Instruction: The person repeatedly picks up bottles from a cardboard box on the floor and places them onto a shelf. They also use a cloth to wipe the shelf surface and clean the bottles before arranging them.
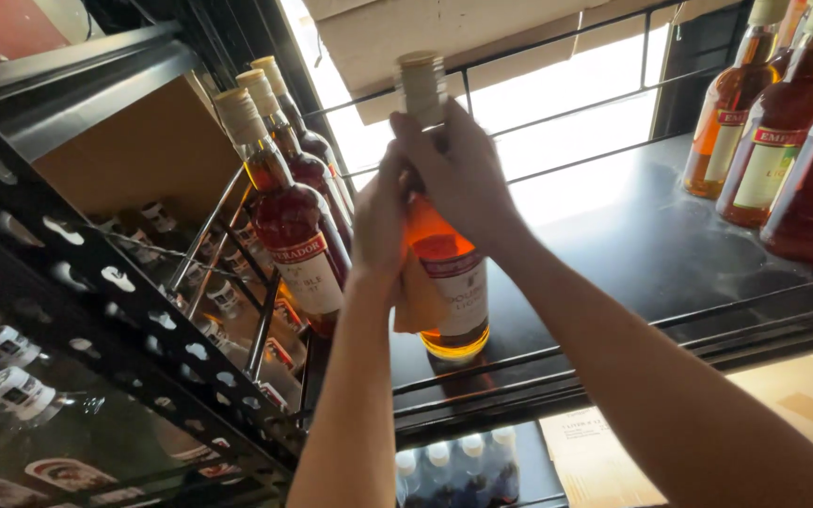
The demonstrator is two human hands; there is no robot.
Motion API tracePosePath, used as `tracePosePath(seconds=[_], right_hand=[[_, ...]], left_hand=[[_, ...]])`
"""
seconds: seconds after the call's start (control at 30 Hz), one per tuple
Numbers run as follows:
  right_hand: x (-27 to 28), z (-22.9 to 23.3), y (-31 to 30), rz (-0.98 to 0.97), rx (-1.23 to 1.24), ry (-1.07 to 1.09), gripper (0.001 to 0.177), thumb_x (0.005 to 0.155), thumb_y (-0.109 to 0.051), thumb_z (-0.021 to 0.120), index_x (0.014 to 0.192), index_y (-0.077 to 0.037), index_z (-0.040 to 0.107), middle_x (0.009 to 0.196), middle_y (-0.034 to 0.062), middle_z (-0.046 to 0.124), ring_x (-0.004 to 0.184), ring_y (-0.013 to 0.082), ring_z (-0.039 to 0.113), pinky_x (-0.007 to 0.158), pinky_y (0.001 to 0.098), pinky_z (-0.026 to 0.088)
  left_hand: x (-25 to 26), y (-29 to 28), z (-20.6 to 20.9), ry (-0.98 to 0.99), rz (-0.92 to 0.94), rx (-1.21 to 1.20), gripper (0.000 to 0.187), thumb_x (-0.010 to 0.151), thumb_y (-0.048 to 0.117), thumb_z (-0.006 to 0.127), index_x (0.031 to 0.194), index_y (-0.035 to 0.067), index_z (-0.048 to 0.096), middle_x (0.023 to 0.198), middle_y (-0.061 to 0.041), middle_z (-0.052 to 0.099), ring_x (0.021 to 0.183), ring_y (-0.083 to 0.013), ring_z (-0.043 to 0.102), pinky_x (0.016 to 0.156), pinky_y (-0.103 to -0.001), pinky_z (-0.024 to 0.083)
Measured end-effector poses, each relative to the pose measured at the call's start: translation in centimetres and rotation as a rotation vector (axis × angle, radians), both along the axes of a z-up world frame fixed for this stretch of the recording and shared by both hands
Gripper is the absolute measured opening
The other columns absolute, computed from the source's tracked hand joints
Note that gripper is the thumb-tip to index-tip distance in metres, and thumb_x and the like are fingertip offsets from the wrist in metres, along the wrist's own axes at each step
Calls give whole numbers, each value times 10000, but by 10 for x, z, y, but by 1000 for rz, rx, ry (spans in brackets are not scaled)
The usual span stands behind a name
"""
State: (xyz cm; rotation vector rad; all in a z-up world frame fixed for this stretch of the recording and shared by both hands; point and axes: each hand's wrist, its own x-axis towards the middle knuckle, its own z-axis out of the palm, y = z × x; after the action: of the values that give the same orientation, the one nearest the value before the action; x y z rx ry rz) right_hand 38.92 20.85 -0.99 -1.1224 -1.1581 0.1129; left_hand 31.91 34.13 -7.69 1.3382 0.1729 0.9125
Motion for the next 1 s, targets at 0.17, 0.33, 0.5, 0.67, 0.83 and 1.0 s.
tracePosePath(seconds=[0.17,0.33,0.5,0.67,0.83,1.0], right_hand=[[19,-5,-41,64,208,219,180,1014,-158,674,933,-53,554,721,3,587,627,87,591,572,264,512],[40,-20,-97,-106,529,218,188,1096,-90,634,925,-51,567,770,16,585,665,124,613,623,288,518],[47,-21,-157,-77,777,534,171,1131,-152,609,990,-58,595,723,68,585,598,173,573,622,338,534],[61,-23,-164,100,826,530,368,1179,-281,517,899,-43,498,736,76,497,697,216,573,746,358,548],[31,8,-165,143,777,567,271,1151,-298,519,1004,-73,549,794,88,565,681,220,620,695,368,568],[-15,22,-140,-190,615,109,289,1187,-226,596,968,-59,505,716,70,596,612,190,665,545,319,496]], left_hand=[[-8,-25,-53,561,192,139,546,1012,432,453,1020,-50,709,942,-156,731,856,-208,638,830,-366,521],[-33,-51,-30,596,114,157,461,975,365,480,1022,-1,756,943,-134,749,867,-202,667,820,-347,531],[-47,-97,-7,264,-94,-176,447,1001,373,465,1140,26,711,996,-95,731,924,-208,668,856,-362,545],[-53,-154,2,-179,-133,-410,455,1079,438,460,1212,45,648,959,-89,727,823,-206,696,739,-365,569],[-114,-191,17,195,292,-215,340,1032,347,543,1138,60,691,905,-124,732,758,-197,717,696,-353,582],[-167,-159,-10,649,865,537,155,1005,241,620,1061,109,679,859,-148,721,748,-263,721,676,-404,566]])
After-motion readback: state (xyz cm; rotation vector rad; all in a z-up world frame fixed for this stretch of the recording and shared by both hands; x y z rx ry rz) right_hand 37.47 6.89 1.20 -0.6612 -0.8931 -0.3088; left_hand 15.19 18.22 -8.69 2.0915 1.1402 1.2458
